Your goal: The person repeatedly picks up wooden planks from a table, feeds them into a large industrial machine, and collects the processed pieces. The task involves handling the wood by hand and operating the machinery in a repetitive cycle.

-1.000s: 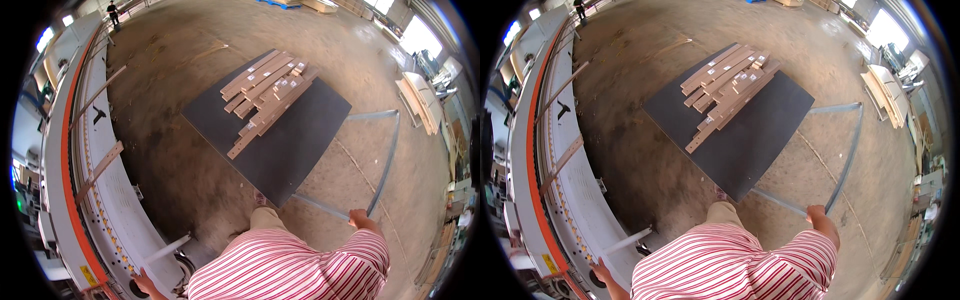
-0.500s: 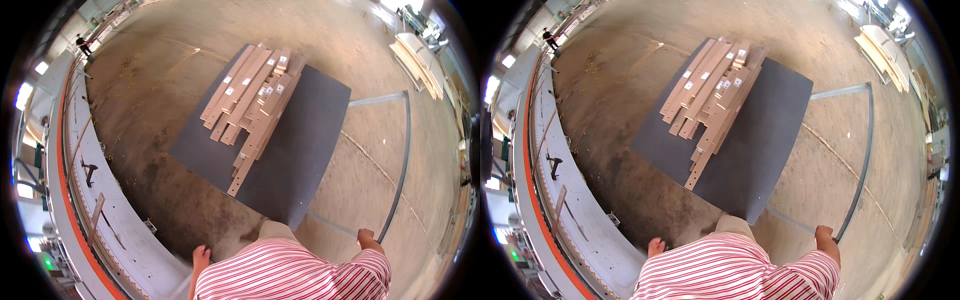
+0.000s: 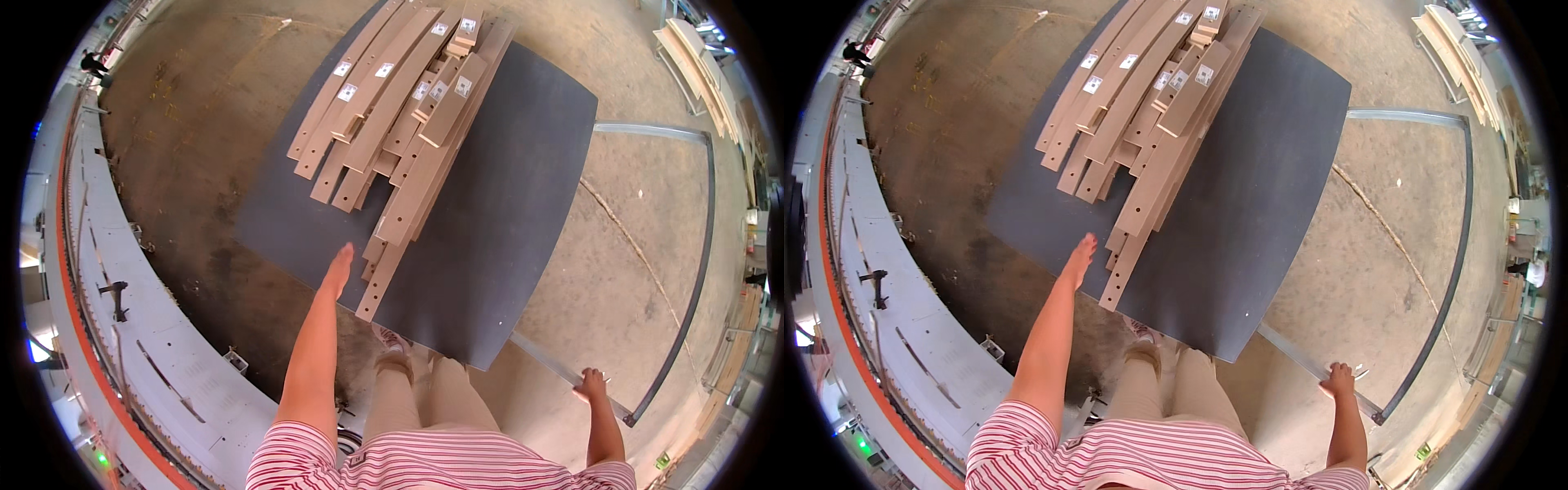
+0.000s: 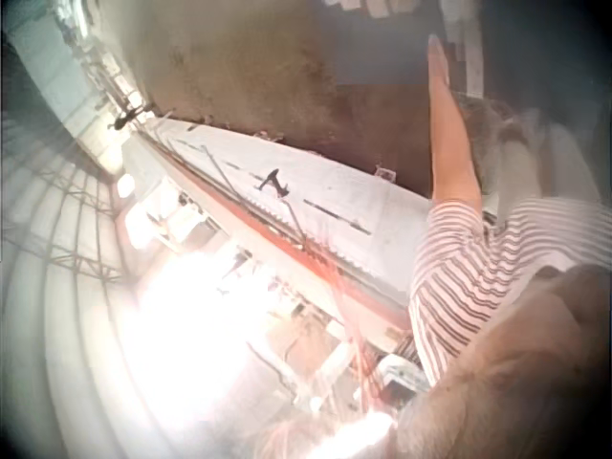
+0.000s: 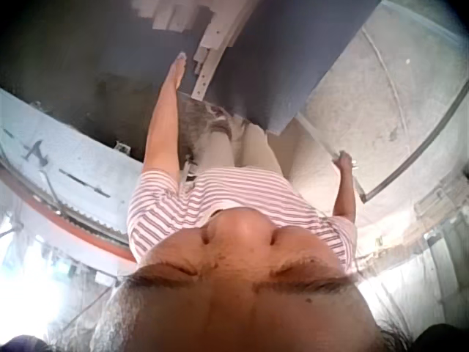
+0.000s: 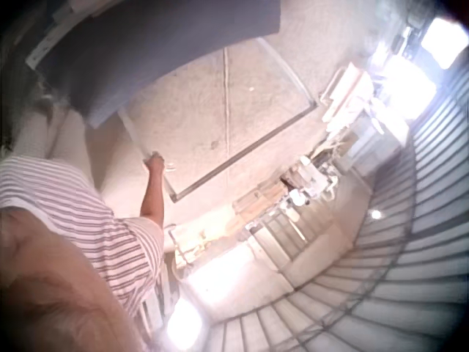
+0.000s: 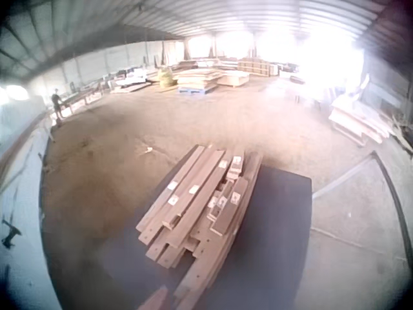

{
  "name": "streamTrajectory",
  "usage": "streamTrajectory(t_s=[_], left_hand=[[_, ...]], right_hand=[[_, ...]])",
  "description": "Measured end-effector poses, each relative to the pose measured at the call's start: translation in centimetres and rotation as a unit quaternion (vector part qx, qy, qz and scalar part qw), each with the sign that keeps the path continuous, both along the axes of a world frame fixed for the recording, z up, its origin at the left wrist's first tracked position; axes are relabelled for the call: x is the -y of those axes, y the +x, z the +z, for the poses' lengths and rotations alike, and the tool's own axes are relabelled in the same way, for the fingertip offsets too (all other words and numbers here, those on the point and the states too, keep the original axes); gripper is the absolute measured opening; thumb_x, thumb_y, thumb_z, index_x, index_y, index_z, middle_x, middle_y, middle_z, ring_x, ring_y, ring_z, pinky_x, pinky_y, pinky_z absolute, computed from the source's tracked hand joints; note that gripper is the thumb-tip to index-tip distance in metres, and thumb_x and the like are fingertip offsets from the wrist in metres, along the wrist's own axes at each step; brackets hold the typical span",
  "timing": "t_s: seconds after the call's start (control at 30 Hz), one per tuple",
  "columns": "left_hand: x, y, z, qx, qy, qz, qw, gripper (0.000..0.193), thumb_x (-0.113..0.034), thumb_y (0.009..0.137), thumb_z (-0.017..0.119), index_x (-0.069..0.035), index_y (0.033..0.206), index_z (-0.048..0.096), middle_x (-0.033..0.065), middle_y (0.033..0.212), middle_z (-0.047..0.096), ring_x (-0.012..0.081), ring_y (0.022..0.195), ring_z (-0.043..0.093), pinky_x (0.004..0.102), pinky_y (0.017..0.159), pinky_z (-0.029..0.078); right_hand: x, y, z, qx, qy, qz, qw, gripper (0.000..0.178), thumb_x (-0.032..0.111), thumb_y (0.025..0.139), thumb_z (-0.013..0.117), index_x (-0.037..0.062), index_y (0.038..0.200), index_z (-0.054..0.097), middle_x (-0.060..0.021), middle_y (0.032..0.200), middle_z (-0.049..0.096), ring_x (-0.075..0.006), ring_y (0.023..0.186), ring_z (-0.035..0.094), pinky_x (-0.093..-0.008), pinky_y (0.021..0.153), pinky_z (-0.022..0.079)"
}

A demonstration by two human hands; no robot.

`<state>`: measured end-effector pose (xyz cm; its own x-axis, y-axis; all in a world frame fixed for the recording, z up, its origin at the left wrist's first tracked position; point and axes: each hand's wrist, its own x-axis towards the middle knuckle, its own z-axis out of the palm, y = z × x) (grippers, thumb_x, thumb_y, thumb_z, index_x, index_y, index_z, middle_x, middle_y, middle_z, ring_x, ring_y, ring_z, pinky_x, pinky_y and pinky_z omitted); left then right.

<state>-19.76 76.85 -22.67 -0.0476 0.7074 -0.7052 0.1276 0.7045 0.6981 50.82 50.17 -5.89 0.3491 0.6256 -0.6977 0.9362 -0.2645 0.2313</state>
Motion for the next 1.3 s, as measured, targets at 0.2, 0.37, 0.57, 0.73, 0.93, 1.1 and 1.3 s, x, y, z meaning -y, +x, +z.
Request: streamTrajectory(t_s=[0.2,0.37,0.57,0.73,0.93,1.1,1.3], left_hand=[[-10.0,3.8,-3.7,0.016,-0.022,-0.088,0.996,0.111,-0.085,0.085,0.022,0.001,0.154,0.017,0.0170,0.161,0.019,0.0278,0.150,0.017,0.0415,0.122,0.011],[-14.1,5.5,-4.0,0.153,-0.037,-0.035,0.987,0.115,-0.088,0.082,0.020,0.000,0.155,0.012,0.0174,0.163,0.014,0.0275,0.151,0.012,0.0392,0.121,0.010],[-18.3,6.3,-3.0,0.223,-0.073,-0.043,0.971,0.132,-0.099,0.068,0.022,-0.001,0.156,0.005,0.0184,0.163,0.007,0.0284,0.152,0.006,0.0422,0.121,0.005],[-20.5,8.6,-1.8,0.176,-0.048,-0.033,0.983,0.124,-0.094,0.074,0.033,-0.005,0.157,0.006,0.0179,0.163,0.011,0.0296,0.151,0.011,0.0427,0.121,0.008],[-20.8,11.2,-0.5,0.288,-0.093,-0.045,0.952,0.094,-0.073,0.089,0.047,-0.011,0.155,0.026,0.0138,0.159,0.027,0.0282,0.145,0.024,0.0413,0.119,0.017],[-17.9,16.1,-0.1,0.221,-0.076,-0.032,0.972,0.077,-0.066,0.095,0.043,-0.011,0.150,0.039,0.0143,0.147,0.046,0.0282,0.136,0.041,0.0404,0.111,0.035],[-14.4,19.5,-2.3,0.201,-0.027,-0.027,0.979,0.079,-0.066,0.095,0.042,-0.012,0.152,0.034,0.0143,0.148,0.044,0.0276,0.135,0.042,0.0437,0.109,0.032]], right_hand=[[-14.0,-12.8,-9.8,-0.373,0.148,-0.366,0.840,0.057,0.031,0.091,0.067,-0.0037,0.133,0.049,-0.0207,0.139,0.053,-0.0270,0.130,0.050,-0.0368,0.108,0.039],[-31.0,-28.0,-14.9,-0.609,0.098,-0.418,0.667,0.074,0.051,0.094,0.061,0.0060,0.147,0.036,-0.0111,0.145,0.042,-0.0225,0.139,0.036,-0.0382,0.114,0.028],[-44.2,-37.2,-16.1,-0.621,0.090,-0.454,0.633,0.111,0.081,0.079,0.054,0.0243,0.157,0.000,-0.0168,0.164,0.000,-0.0439,0.149,0.005,-0.0714,0.109,0.013],[-46.0,-39.1,-16.4,-0.655,0.064,-0.439,0.612,0.115,0.083,0.074,0.057,0.0291,0.156,-0.001,-0.0160,0.163,0.000,-0.0448,0.148,0.007,-0.0770,0.104,0.016],[-46.8,-40.1,-16.3,-0.646,0.059,-0.456,0.609,0.112,0.077,0.076,0.062,0.0229,0.156,0.005,-0.0115,0.158,0.019,-0.0400,0.142,0.023,-0.0740,0.101,0.026],[-44.9,-36.6,-15.1,-0.608,0.067,-0.476,0.631,0.102,0.073,0.079,0.061,0.0224,0.154,0.015,-0.0070,0.154,0.030,-0.0336,0.139,0.033,-0.0688,0.100,0.033],[-41.9,-33.8,-15.6,-0.612,0.062,-0.463,0.639,0.100,0.074,0.079,0.060,0.0259,0.153,0.013,-0.0090,0.151,0.032,-0.0338,0.134,0.040,-0.0624,0.088,0.046]])
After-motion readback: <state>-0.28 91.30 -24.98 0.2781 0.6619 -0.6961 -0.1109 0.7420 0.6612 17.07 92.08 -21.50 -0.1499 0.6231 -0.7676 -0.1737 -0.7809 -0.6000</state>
